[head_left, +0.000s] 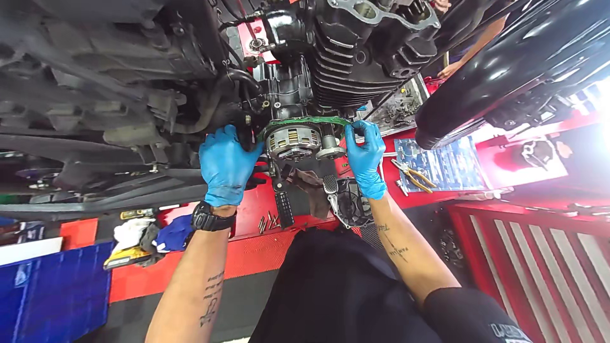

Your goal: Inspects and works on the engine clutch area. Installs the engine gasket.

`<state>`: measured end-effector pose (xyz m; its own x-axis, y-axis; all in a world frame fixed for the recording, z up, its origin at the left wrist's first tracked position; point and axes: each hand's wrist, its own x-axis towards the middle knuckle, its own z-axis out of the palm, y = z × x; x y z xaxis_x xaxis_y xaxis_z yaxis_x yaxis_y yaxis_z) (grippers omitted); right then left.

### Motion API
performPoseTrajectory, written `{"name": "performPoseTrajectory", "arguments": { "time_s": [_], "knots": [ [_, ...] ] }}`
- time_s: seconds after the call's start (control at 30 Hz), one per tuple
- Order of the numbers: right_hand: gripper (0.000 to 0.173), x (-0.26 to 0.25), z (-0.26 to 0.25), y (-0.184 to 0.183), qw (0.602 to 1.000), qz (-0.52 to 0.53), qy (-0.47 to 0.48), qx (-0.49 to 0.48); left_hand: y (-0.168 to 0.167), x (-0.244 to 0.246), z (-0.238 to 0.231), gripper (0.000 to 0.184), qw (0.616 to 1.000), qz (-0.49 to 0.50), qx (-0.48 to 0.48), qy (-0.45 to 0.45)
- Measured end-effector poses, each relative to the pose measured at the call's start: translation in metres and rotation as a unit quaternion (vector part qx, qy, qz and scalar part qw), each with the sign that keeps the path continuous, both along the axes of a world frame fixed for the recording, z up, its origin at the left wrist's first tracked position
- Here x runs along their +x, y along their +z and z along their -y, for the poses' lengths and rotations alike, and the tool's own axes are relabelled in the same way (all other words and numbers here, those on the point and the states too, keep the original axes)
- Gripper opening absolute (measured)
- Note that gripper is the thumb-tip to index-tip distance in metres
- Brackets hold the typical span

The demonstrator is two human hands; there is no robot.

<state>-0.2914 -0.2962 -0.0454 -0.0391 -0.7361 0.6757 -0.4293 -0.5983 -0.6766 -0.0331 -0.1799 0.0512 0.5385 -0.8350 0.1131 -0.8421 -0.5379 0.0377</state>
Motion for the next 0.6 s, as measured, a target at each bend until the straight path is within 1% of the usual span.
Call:
{"name": "performPoseTrajectory", "arguments": {
  "time_s": [0.2, 0.27, 0.37, 0.47, 0.53, 0.6],
  "knots": [
    [0.012, -0.007, 0.002, 0.011, 0.999, -0.027, 0.018, 0.034, 0.0, 0.001, 0.0, 0.075, 1.0, -0.01, -0.001, -0.005],
    [0.012, -0.009, -0.002, 0.02, 0.998, -0.024, 0.039, 0.038, 0.0, 0.002, -0.001, 0.073, 1.0, -0.011, -0.005, -0.011],
    [0.014, -0.009, -0.018, 0.047, 0.99, -0.003, 0.134, 0.051, 0.001, 0.003, -0.006, 0.069, 0.998, -0.025, -0.041, -0.027],
    [0.021, 0.002, -0.029, 0.072, 0.97, -0.017, 0.234, 0.069, 0.003, 0.003, -0.01, 0.065, 0.994, -0.05, -0.091, -0.034],
    [0.026, 0.013, -0.025, 0.081, 0.959, -0.04, 0.266, 0.094, 0.003, 0.002, -0.01, 0.063, 0.992, -0.06, -0.104, -0.033],
    [0.027, 0.021, -0.021, 0.085, 0.959, -0.054, 0.255, 0.108, 0.002, 0.003, -0.011, 0.064, 0.991, -0.07, -0.108, -0.039]
  ]
}}
